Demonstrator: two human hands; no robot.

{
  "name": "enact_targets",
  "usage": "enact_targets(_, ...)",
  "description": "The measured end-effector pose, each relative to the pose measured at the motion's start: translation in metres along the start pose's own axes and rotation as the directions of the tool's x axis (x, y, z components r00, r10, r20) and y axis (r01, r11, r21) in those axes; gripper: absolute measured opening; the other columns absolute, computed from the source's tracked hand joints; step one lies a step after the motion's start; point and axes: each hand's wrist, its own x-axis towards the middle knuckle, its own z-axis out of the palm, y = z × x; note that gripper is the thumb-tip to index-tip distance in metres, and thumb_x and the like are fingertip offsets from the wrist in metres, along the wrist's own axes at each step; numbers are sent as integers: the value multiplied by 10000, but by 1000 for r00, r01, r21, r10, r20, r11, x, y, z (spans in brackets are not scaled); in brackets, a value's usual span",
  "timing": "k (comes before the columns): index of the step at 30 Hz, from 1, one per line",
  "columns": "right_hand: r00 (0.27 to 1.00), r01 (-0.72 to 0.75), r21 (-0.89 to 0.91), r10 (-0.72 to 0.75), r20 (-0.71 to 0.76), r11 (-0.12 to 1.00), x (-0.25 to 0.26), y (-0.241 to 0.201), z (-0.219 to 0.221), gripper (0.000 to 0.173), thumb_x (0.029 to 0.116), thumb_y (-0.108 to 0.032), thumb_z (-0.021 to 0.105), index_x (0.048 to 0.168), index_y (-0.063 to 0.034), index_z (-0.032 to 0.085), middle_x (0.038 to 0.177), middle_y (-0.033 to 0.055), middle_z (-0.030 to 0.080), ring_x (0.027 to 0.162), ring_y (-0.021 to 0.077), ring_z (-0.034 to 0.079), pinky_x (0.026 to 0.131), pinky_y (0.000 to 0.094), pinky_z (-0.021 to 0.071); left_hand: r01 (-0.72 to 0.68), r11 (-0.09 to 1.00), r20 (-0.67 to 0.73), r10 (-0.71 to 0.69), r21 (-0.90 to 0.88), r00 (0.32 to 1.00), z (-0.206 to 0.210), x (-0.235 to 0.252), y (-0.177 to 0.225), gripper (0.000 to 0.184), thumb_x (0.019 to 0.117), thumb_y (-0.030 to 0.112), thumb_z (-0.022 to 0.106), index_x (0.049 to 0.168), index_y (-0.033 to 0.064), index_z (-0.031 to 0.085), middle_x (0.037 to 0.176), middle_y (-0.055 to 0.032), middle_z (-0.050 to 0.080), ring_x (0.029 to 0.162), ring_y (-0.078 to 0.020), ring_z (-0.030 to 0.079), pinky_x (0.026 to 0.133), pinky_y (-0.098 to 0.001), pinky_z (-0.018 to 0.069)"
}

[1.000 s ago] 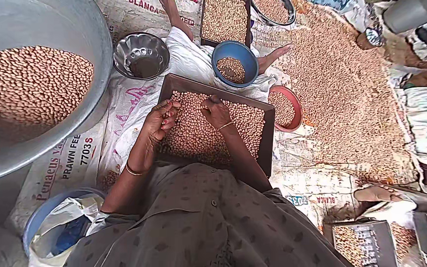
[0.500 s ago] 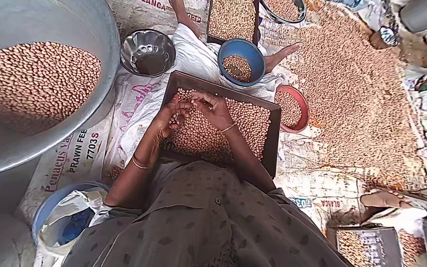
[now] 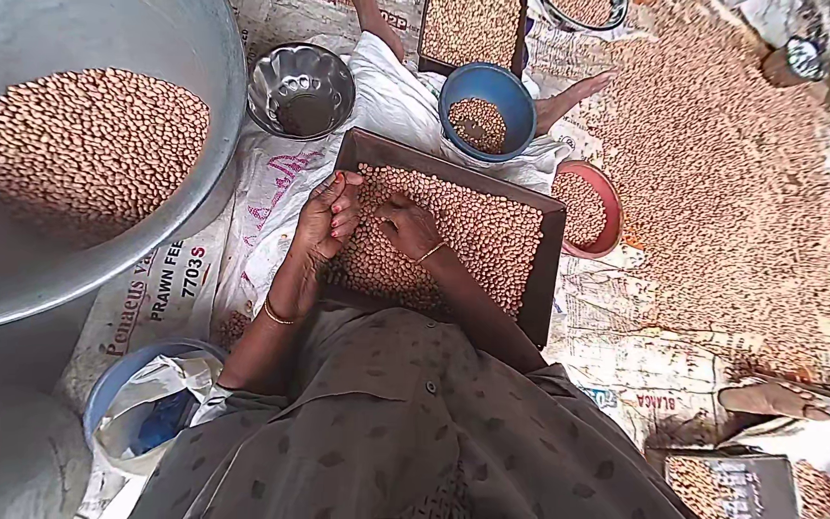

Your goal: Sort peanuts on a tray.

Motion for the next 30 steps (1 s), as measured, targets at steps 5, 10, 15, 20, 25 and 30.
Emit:
enact_targets(5,999,-38,-127,42,30,991,0,-11,5,298,1018,-144,579,1279,-71,701,1402,217,605,1269,396,603,948,538,536,-40,999,-57,40,-12,998,-2,0,0,357,1125,185,254,1056,139,602,608,101,459,412,21,376,386,-114,336)
enact_targets(10,998,54,-140,-55,-3,989,-3,-7,6,260,1026,-136,568,1194,-6,719,1329,211,657,1225,390,640,957,529,543,-39,999,-16,40,9,999,-3,1,-2,355,1120,177,267,1071,128,616,613,98,483,417,20,391,389,-116,342)
enact_targets(15,999,5,-201,2,33,980,-3,-18,6,278,1027,-109,539,1234,7,684,1258,233,661,1161,402,653,888,533,550,-27,998,-10,28,59,1000,-4,1,-2,350,1112,155,267,1085,127,614,614,100,483,419,22,384,391,-116,336)
enact_targets(20,999,-8,-163,15,37,987,-2,-12,4,301,1043,-122,538,1267,41,653,1219,269,668,1151,424,660,936,523,545,9,995,-9,-8,101,1000,-3,4,-2,342,1108,144,276,1095,136,618,613,102,486,420,24,394,390,-113,344)
enact_targets(25,992,8,-146,10,125,989,-6,-25,4,276,1002,-31,557,1251,2,671,1193,263,665,1058,429,682,868,546,568,7,977,-35,0,212,999,4,-37,-2,313,1132,254,293,1099,143,584,619,73,357,401,-2,269,364,-128,230)
enact_targets(30,989,11,-26,-7,150,1000,-19,-36,-10,288,1040,-28,495,1245,23,691,1267,217,680,1212,376,635,1035,506,485,64,976,33,-72,210,997,-6,3,-2,415,1103,180,229,1060,198,642,597,163,529,426,73,432,394,-85,364)
